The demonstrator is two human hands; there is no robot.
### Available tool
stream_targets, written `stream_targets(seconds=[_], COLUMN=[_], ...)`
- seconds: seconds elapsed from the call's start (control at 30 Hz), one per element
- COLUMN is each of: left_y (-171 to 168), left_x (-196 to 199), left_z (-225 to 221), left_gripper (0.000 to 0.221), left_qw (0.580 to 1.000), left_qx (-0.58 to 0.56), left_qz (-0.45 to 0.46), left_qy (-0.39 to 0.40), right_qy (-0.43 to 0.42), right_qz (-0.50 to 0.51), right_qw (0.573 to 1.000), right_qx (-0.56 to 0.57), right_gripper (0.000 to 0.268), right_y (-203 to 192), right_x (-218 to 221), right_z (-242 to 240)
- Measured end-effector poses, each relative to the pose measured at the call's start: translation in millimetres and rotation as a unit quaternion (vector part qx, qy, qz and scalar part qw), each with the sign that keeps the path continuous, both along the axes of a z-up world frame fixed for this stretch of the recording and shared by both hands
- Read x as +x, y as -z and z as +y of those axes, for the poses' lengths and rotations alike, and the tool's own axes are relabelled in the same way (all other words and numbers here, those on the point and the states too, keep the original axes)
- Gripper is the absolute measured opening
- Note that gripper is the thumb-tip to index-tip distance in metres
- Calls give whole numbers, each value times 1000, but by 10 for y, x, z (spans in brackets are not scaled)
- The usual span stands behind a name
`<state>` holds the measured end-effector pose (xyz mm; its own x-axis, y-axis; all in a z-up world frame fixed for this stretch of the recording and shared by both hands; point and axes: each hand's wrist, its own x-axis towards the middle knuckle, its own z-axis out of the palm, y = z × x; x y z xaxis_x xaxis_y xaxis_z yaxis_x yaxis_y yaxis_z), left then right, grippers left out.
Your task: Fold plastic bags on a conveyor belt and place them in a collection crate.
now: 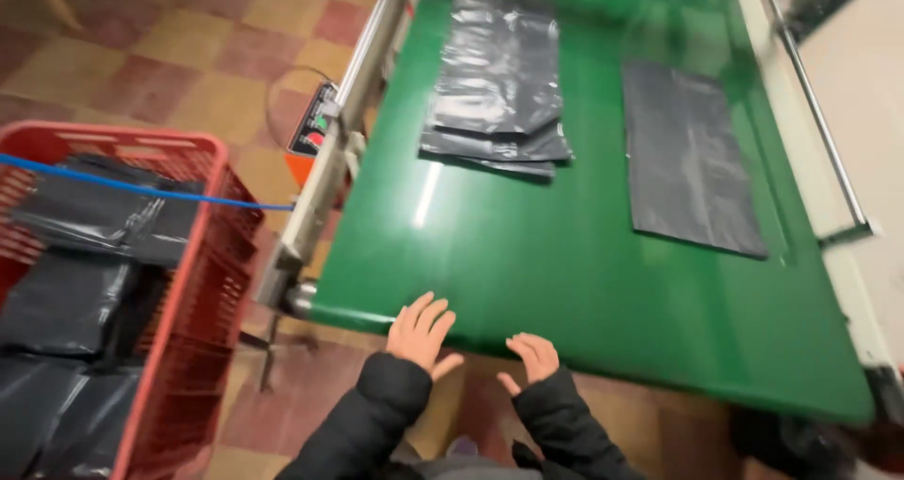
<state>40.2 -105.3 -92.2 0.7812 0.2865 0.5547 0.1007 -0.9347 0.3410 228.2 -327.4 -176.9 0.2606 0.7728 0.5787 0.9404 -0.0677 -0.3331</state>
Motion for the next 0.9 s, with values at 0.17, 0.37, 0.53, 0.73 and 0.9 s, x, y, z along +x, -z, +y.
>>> stream_targets(seconds=[0.17, 0.37, 0.53, 0.73, 0.9], left_y=[110, 72, 210, 384, 273], left_x=[538, 1233, 1605, 1776, 1875], left_z=[-114, 20, -103, -46, 302], left_gripper=[58, 47, 43, 18, 23], left_qw=[999, 1000, 996, 988, 996], left_qx=[-29, -11, 52, 116, -67], left_qz=[-8, -3, 48, 76, 47], left_qy=[31, 0, -51, -69, 30], right_qy=[76, 167, 311, 364, 346], right_qz=[29, 129, 330, 331, 377], right_qw=[997, 975, 887, 864, 855], right_qx=[-16, 70, 80, -103, -83], right_gripper=[68, 68, 67, 62, 33], right_y=[-257, -213, 303, 375, 108], right_x=[36, 447, 1009, 1286, 1163], right_z=[-300, -132, -22, 151, 184])
